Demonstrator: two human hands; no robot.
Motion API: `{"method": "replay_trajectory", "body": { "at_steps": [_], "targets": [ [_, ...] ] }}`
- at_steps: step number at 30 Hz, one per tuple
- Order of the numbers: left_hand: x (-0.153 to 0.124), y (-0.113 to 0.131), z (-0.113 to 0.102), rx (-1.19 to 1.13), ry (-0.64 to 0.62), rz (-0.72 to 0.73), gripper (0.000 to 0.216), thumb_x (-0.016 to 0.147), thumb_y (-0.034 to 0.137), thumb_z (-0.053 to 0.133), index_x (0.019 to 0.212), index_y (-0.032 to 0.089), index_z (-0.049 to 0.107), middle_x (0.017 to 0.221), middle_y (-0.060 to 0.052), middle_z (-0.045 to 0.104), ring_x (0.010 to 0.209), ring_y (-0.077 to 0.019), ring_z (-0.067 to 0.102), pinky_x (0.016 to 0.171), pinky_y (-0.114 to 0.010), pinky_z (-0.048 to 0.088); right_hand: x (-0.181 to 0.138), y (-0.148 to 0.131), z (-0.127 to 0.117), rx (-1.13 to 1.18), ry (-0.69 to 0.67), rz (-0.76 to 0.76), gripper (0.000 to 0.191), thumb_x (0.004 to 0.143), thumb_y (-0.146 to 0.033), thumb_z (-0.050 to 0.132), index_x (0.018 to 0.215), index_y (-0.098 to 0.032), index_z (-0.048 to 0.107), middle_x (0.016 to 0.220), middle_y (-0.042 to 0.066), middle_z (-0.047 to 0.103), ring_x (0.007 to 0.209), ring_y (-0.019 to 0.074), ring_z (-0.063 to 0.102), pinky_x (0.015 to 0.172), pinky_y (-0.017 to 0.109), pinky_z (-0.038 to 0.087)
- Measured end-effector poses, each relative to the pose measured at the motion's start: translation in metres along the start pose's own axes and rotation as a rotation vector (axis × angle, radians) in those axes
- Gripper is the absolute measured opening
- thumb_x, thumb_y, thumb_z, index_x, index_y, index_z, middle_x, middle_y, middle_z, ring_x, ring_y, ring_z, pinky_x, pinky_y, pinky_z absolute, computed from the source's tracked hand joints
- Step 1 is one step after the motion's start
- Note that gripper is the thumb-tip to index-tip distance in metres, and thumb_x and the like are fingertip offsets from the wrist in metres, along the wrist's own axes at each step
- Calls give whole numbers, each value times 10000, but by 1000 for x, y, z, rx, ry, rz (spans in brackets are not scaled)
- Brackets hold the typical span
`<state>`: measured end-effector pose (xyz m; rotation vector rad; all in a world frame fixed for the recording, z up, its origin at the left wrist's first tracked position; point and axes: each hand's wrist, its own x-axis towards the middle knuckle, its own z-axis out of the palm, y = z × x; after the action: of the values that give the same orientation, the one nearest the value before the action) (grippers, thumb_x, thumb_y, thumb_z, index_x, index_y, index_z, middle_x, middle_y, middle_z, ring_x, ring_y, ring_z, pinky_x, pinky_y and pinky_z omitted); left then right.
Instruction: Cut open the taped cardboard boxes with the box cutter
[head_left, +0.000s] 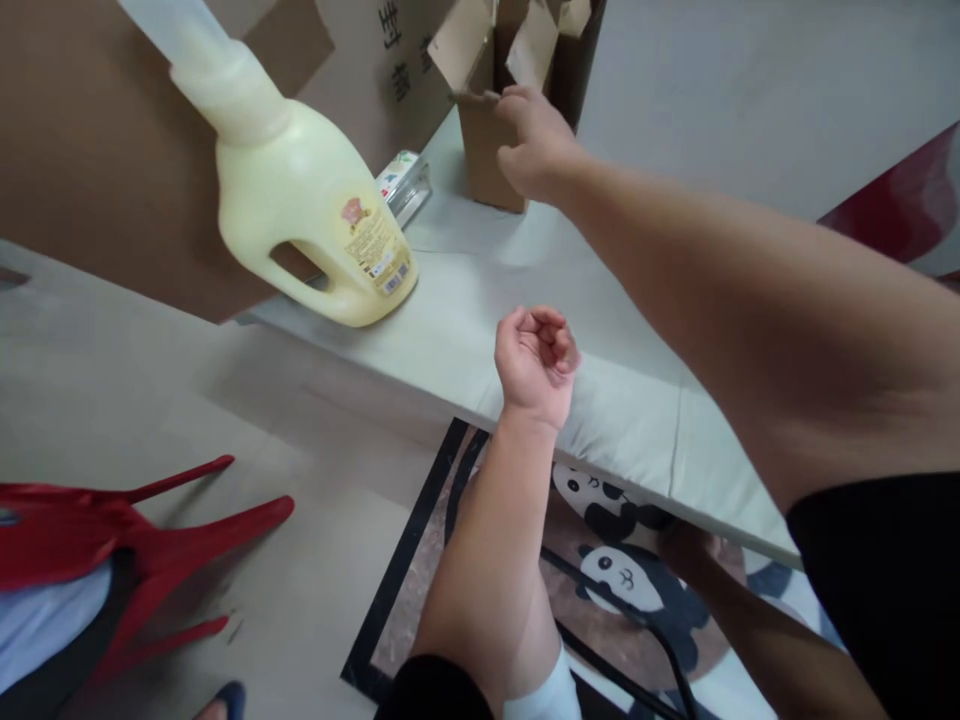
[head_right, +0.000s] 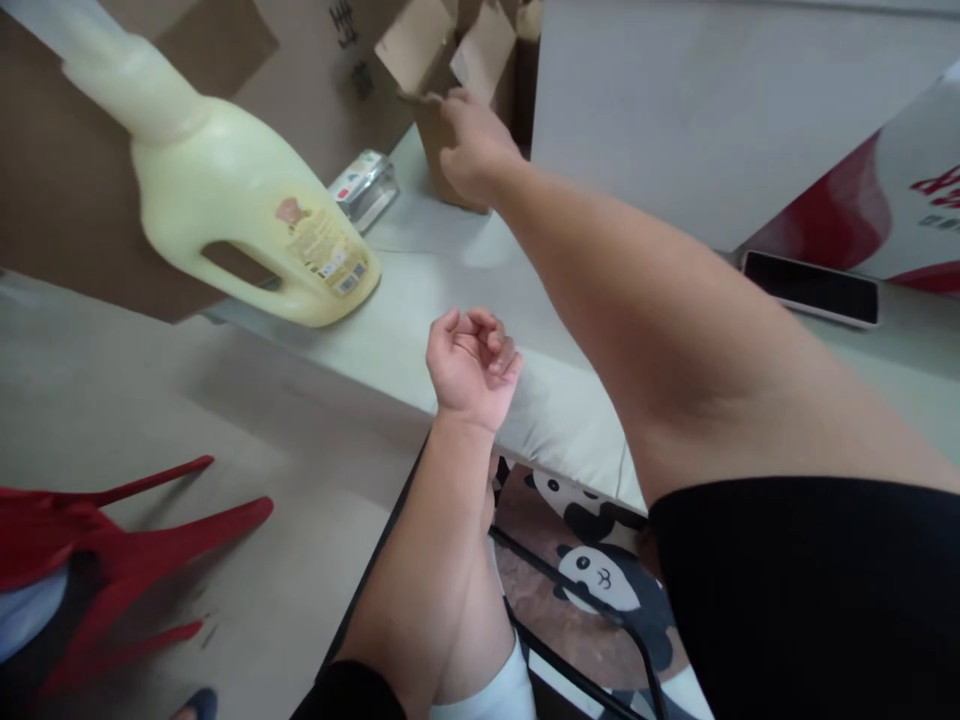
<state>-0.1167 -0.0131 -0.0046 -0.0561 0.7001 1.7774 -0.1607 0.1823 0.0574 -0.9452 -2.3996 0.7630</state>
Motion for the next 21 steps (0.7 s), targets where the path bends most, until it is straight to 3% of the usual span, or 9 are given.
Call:
{"method": "replay_trajectory", "body": {
  "at_steps": [3,6,9,13,15,16,17,19,21],
  "targets": [
    [-1,3,2,-3,25,31,526,973,431,284,603,168,550,493,-7,435,361,-79,344,419,-238,231,-18,6,-3,-13,38,-36,341,906,-71,469,1244,-76,512,1540,43,458,1404,56,423,1219,196,260],
    [0,6,3,46,222,266,491,975,426,254,634,182,509,534,4,399,433,-93,383,469,-240,259,-62,23,-17,-12,115,-74,346,901,-45,488,1216,-163,569,1440,-8,542,1184,15,561,1089,121,414],
    [3,13,-2,70,437,583,333,954,350,304,692,196,442,661,4,425,564,-102,438,566,-247,321,-136,45,-40,27,207,-93,335,847,-63,640,1140,-224,620,1311,-17,608,838,40,633,790,166,567],
    [8,17,-10,102,537,662,228,917,342,358,739,206,404,798,-7,453,706,-125,468,667,-269,354,-265,66,-66,323,458,-355,380,724,-175,801,1061,-312,692,1016,-11,658,832,136,650,626,260,547],
    [10,12,-10,120,413,679,199,911,354,387,776,210,415,835,-12,472,769,-135,500,747,-277,398,-326,72,-73,335,651,-300,556,700,-191,827,1194,-390,669,954,-35,662,841,137,648,675,287,535],
    [9,6,-9,134,311,687,186,912,355,394,802,210,432,840,-15,485,787,-142,514,783,-286,417,-352,73,-75,270,700,-431,653,651,-229,865,1240,-416,655,929,-50,671,761,125,641,565,269,490],
    [9,-1,-7,155,192,688,191,919,364,396,826,207,451,833,-19,496,791,-149,524,802,-296,431,-374,74,-77,193,741,-438,659,655,-238,857,1255,-422,659,913,-57,674,699,120,624,496,271,450],
    [5,-18,1,214,-41,637,266,933,417,376,834,197,488,787,-25,509,756,-164,528,768,-316,450,-409,72,-79,80,742,-417,481,698,-230,811,1150,-374,731,874,-47,705,646,139,625,447,296,459],
    [1,-35,11,256,-188,554,364,941,470,338,802,189,523,748,-34,520,725,-174,530,715,-325,455,-428,68,-81,65,699,-330,362,719,-230,783,1058,-355,762,919,-42,750,639,148,657,461,309,528]
  ]
}}
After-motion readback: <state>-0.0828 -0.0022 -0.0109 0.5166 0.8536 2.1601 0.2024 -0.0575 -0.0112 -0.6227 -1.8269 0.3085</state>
